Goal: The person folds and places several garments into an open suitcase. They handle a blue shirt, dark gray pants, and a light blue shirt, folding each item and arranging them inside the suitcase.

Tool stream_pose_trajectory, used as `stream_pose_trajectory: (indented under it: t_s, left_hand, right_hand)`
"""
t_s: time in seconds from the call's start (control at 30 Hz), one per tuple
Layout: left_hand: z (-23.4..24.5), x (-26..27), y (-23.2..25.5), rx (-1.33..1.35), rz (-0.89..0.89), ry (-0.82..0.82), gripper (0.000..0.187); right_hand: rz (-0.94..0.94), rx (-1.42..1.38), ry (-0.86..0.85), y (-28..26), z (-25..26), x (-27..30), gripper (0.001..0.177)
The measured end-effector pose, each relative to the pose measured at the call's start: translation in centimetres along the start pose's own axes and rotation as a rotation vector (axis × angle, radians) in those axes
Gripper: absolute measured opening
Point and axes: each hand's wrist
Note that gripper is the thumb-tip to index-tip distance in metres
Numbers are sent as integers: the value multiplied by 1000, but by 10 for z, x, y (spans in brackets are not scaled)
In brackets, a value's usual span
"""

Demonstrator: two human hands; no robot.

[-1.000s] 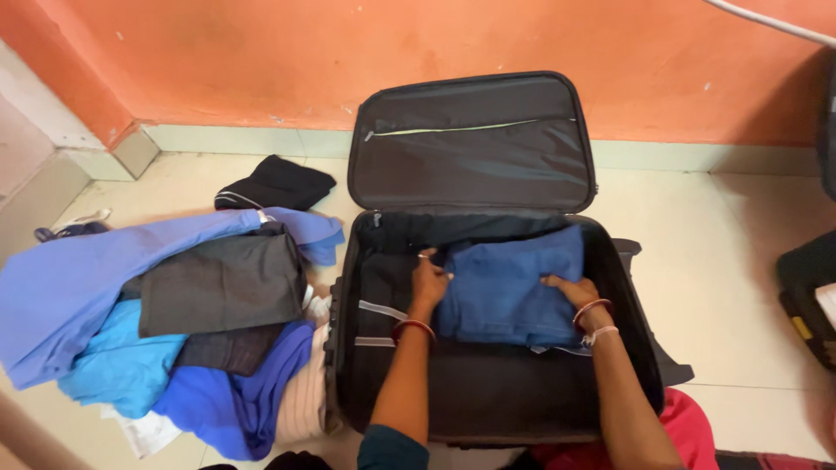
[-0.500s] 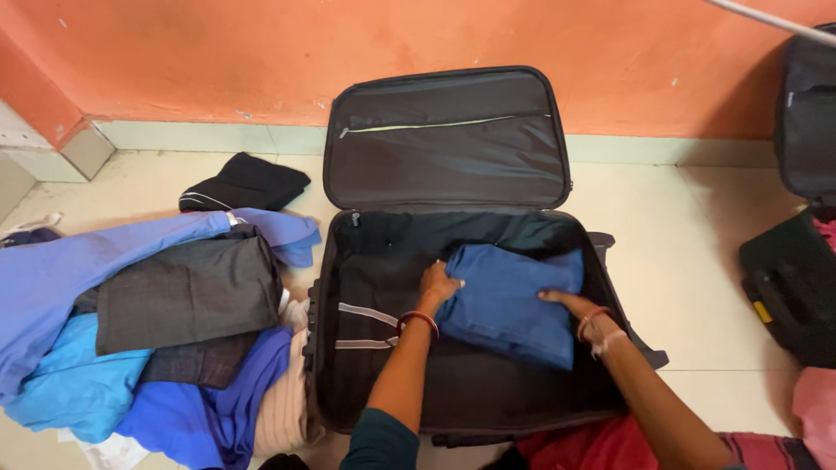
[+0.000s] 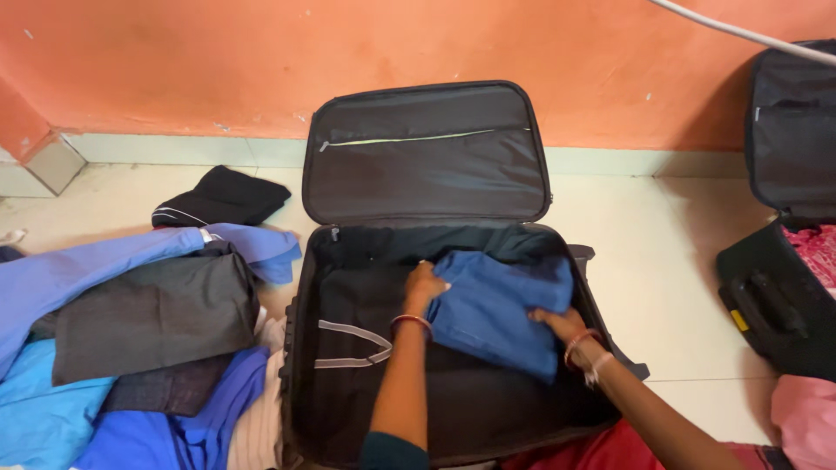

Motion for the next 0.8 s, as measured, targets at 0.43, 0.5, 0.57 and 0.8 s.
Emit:
stream_pose_trajectory:
  t_s: [0.43,0.5,0.57,0.8]
  left_hand:
    - [20,60,26,4,-53,467,77]
    - [10,79,47,-42,-288,632,51]
    - [-4,92,62,-243,-477,485,32]
    - [-46,112,36,-348,-577,298,72]
  right_hand:
    - [621,1067,613,-36,-79,11,105]
    - [824,1173,620,-42,-90,27,95]
    - [904,1209,532,-51,-99,29,85]
    - [589,1431,347,-33,-76,-7,90]
Point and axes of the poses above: each hand's wrist, its own x-axis away from the middle knuckle, its own z-axis out of the back of the hand, y = z × x, and after that the axes turned 1 degree about -x, right-handed
